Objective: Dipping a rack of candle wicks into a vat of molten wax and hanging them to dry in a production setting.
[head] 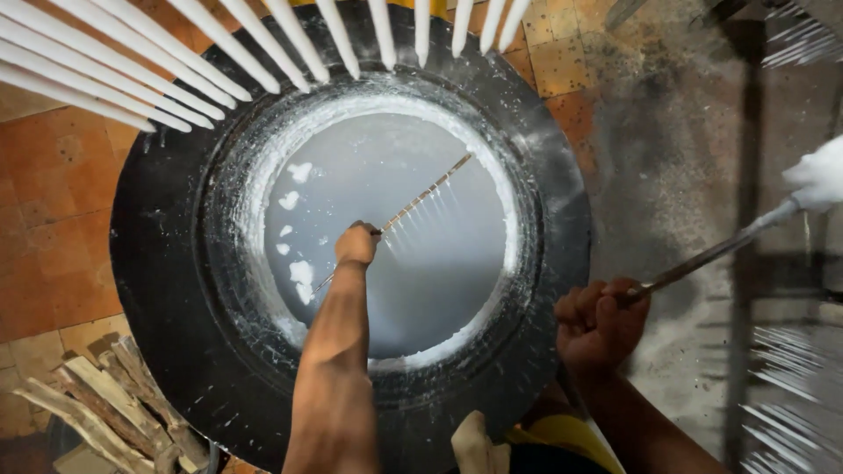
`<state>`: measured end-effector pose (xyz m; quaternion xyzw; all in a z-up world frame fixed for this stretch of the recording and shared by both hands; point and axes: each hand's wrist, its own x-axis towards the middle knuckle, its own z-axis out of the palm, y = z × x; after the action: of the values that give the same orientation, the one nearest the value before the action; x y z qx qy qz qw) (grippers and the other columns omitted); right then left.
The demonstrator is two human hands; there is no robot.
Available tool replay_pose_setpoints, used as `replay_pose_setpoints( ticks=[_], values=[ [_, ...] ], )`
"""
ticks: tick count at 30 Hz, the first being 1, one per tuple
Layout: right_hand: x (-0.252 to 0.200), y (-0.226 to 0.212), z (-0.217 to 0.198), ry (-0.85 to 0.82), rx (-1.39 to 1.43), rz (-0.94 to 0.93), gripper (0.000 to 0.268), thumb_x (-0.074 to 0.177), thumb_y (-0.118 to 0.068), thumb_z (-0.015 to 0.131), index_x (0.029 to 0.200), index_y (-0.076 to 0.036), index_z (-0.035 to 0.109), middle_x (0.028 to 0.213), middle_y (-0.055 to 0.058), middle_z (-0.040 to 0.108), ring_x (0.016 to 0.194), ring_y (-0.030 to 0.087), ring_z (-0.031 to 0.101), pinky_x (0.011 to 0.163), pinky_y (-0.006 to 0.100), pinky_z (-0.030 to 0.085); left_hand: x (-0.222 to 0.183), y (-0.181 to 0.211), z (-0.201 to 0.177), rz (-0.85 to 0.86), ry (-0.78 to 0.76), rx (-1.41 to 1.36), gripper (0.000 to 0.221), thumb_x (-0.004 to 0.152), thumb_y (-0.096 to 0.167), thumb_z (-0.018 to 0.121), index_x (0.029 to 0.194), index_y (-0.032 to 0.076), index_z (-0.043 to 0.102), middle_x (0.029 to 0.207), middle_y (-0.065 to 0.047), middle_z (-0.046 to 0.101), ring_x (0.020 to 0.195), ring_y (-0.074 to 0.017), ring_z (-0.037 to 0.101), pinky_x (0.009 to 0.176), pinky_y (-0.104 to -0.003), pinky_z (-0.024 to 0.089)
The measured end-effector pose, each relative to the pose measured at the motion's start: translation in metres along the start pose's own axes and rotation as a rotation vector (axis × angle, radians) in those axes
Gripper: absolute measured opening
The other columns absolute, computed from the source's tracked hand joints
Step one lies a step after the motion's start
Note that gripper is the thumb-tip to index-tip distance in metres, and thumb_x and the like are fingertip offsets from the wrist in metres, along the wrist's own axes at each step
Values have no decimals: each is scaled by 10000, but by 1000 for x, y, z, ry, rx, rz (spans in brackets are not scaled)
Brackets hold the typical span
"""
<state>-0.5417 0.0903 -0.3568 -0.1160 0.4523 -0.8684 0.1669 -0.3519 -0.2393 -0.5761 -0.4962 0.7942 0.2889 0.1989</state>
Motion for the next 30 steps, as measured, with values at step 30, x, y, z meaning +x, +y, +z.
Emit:
replay_pose_setpoints(
  ticks=[30],
  values=[
    [110,-86,76,-173,156,365,259,1032,-268,606,1230,-101,605,584,51,536,312,74,319,305,191,217,-374,125,-307,247,457,334,231,898,336,656,1088,282,775,1139,31,726,1038,-341,739,886,-500,616]
  ],
)
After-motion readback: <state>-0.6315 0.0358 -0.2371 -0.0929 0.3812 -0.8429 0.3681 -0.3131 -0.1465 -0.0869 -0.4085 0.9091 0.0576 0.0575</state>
